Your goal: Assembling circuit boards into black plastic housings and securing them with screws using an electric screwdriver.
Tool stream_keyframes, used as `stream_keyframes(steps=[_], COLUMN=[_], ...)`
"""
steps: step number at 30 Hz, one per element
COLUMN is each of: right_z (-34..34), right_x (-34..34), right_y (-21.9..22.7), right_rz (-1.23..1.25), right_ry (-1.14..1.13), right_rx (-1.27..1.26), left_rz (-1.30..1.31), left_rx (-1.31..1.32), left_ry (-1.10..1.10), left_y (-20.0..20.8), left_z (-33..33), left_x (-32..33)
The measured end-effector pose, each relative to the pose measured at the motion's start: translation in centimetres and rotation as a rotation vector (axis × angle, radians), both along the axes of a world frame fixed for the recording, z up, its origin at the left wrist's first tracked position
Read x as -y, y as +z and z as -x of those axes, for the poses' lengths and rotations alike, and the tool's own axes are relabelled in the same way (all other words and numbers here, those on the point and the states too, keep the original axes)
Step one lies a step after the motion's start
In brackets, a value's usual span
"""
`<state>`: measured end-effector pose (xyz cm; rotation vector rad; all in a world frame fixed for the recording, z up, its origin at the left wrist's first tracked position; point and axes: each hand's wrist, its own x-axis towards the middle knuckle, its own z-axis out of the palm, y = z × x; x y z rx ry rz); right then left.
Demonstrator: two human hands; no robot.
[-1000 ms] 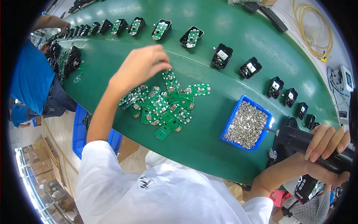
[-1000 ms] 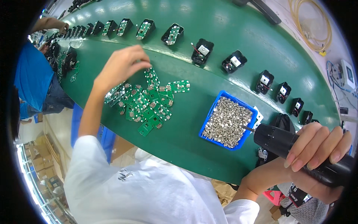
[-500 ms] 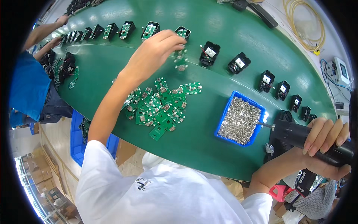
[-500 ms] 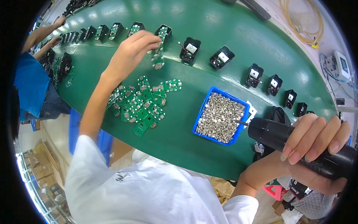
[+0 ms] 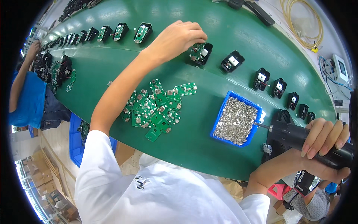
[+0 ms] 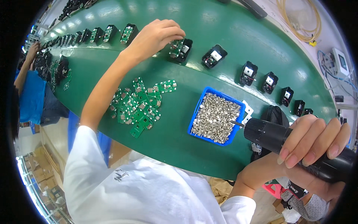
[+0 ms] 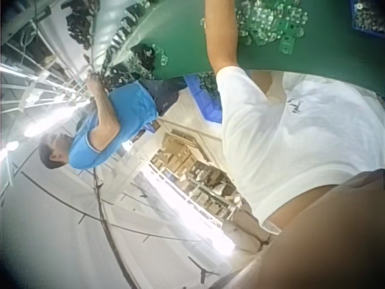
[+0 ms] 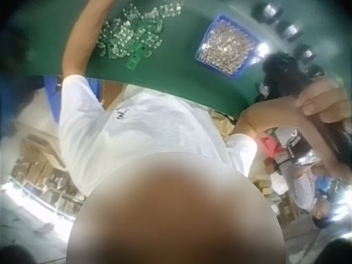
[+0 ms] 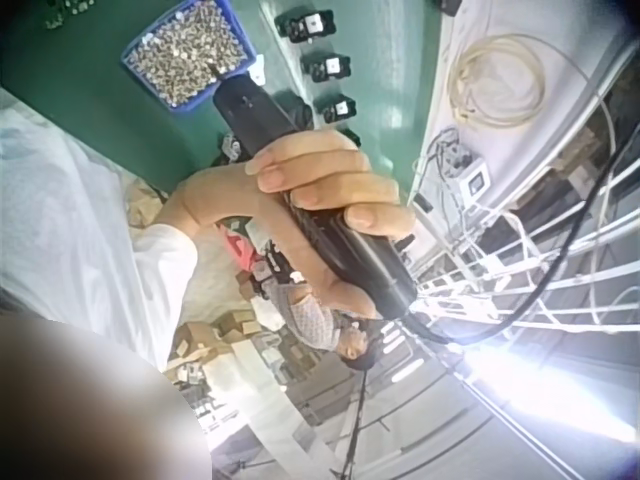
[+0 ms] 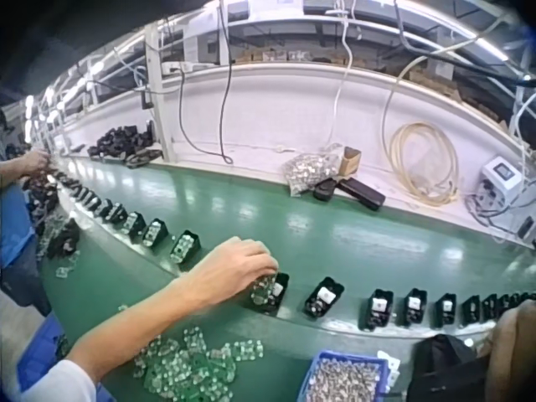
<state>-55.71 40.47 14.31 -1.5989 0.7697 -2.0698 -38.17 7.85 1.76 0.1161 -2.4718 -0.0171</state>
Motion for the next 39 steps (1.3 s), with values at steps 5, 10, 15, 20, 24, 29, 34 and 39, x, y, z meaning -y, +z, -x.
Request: stream_keyframes(steps=[5,10,15,20,24,29,34,39], right_z=[0.1,1.0,2.3,2.5,2.4,1.8,2.1,3.5], right_x=[0.0,0.3,-0.1,-0.7,-0.3,0.0,-0.4,0.6], right_y=[-0.1,0.4,-1.1,-0.7,-0.8,-0.8,-0.9,-0.9], right_rz=[-0.006,-0.048,0.065,0.056,0.088,0.132,0.129,0.126], right_ry=[-0.014,0.080,0.254,0.269,0.259,0.230,0.231,0.263], right_rx=[0.017,-0.128,-0.057,-0.087,-0.079,-0.062,-0.048,-0.167], left_rz=[0.050,-0.173,-0.187,-0.166,-0.037,0.053,0.129,0.088], left_rx=[-0.020,0.300,0.326,0.062,-0.082,-0.116,-0.086,-0.197], left_ry=[-0.006,-0.242,-0.336,-0.295,-0.247,-0.211,-0.172,-0.120], left_y=[0.5,-1.1,-1.5,-0.1,1.0,0.7,0.2,0.7], left_z=[-2.8,-4.6,-3.1,-0.9,1.8,4.1,5.2,5.3], left_x=[-2.9,-6.1,-5.8,-5.7,-5.4,-4.9,-4.0,-5.2])
